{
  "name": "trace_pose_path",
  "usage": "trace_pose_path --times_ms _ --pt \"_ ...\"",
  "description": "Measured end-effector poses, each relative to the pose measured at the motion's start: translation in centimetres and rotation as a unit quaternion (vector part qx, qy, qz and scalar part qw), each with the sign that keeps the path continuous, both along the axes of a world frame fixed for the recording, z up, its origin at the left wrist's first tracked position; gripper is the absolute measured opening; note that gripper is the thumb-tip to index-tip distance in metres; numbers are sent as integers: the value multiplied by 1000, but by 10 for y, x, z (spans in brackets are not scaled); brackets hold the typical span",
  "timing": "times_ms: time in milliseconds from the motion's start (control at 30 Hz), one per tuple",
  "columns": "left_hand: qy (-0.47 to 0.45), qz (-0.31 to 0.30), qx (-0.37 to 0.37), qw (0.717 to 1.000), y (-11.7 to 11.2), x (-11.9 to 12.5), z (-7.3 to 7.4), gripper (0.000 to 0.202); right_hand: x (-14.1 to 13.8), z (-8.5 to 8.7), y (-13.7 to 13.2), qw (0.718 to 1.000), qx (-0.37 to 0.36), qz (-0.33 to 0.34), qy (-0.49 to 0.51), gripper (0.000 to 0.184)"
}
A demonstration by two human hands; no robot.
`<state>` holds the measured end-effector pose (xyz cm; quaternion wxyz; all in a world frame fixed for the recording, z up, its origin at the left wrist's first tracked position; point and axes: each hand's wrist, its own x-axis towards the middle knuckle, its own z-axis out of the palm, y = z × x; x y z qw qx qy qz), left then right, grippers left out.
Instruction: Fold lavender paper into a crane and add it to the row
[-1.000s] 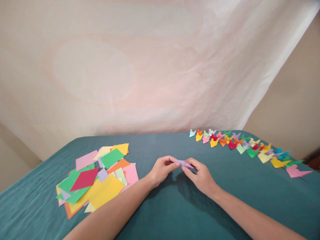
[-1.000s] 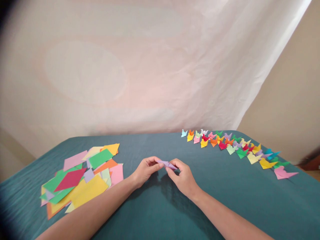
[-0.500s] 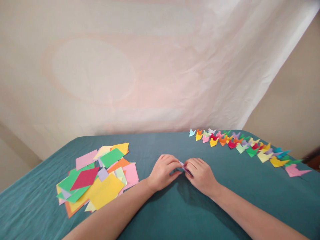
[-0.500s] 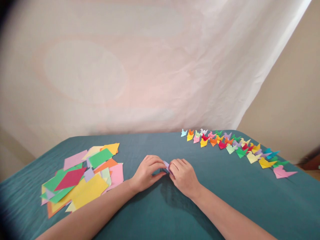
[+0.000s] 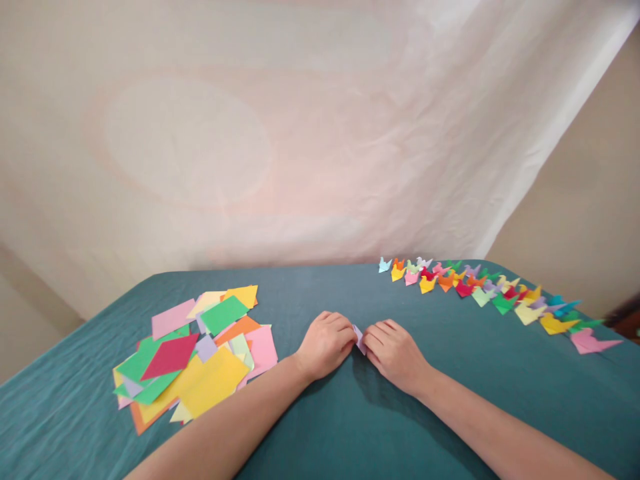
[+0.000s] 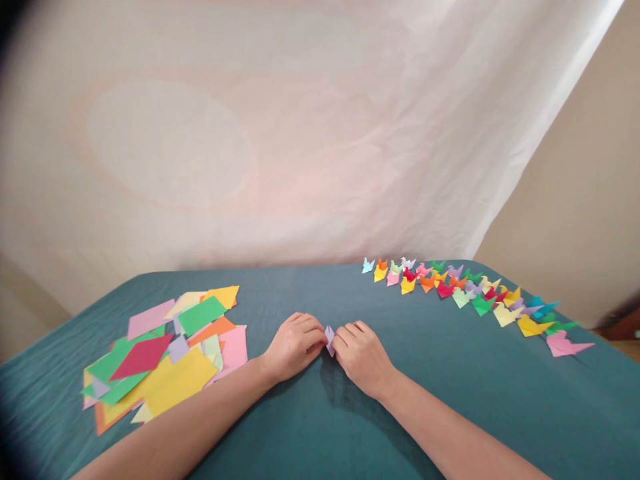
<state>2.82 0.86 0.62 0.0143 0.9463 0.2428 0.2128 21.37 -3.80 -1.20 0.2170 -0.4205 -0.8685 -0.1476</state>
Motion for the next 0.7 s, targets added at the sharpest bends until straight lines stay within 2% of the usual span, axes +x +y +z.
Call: trace_pose_path --times_ms 167,367,567,700 --pt "14 6 -19 1000 0 -1 -2 10 3 -3 2 999 -41 15 16 18" --pt "-3 -9 -85 996 4 -4 -3 12 8 -6 4 992 -97 37 74 16" --pt "-46 -52 -169 983 8 -9 -1 11 11 -7 6 974 -161 37 155 14" --pt "-73 -43 -208 975 10 -7 -3 14 11 -5 9 954 -213 39 208 12"
